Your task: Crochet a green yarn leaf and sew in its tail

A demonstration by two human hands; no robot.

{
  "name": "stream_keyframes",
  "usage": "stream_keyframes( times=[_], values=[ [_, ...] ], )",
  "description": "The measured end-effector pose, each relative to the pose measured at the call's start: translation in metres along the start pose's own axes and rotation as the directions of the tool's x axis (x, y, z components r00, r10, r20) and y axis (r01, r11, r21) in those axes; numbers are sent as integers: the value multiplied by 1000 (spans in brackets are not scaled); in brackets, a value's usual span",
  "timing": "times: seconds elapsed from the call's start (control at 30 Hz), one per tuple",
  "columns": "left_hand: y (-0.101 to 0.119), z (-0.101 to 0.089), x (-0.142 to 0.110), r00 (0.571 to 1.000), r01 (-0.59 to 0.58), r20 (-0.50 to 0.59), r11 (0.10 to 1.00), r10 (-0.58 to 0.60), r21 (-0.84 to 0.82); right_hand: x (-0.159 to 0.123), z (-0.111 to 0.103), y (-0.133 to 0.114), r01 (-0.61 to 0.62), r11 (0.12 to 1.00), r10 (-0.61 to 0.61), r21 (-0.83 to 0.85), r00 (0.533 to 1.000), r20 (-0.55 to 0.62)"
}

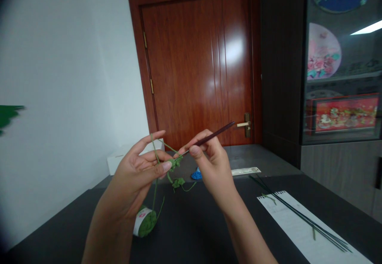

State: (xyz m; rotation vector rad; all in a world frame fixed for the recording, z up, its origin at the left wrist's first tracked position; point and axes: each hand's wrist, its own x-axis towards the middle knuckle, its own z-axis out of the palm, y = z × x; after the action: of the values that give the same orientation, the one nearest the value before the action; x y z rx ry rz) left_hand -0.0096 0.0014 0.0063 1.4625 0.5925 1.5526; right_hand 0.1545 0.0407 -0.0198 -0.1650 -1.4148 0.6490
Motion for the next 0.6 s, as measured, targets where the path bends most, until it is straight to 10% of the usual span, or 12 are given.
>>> stream_keyframes(
  times=[0.27, 0.6],
  values=[
    [2, 4, -2, 999, -18, -40, 1000, 18, 1, -6, 3, -8, 218, 900, -225, -378, 974, 26],
    [2, 7, -3, 999, -21, -29, 998, 19, -66, -1, 7, -15, 590, 594, -479, -547, 805, 349]
  ],
)
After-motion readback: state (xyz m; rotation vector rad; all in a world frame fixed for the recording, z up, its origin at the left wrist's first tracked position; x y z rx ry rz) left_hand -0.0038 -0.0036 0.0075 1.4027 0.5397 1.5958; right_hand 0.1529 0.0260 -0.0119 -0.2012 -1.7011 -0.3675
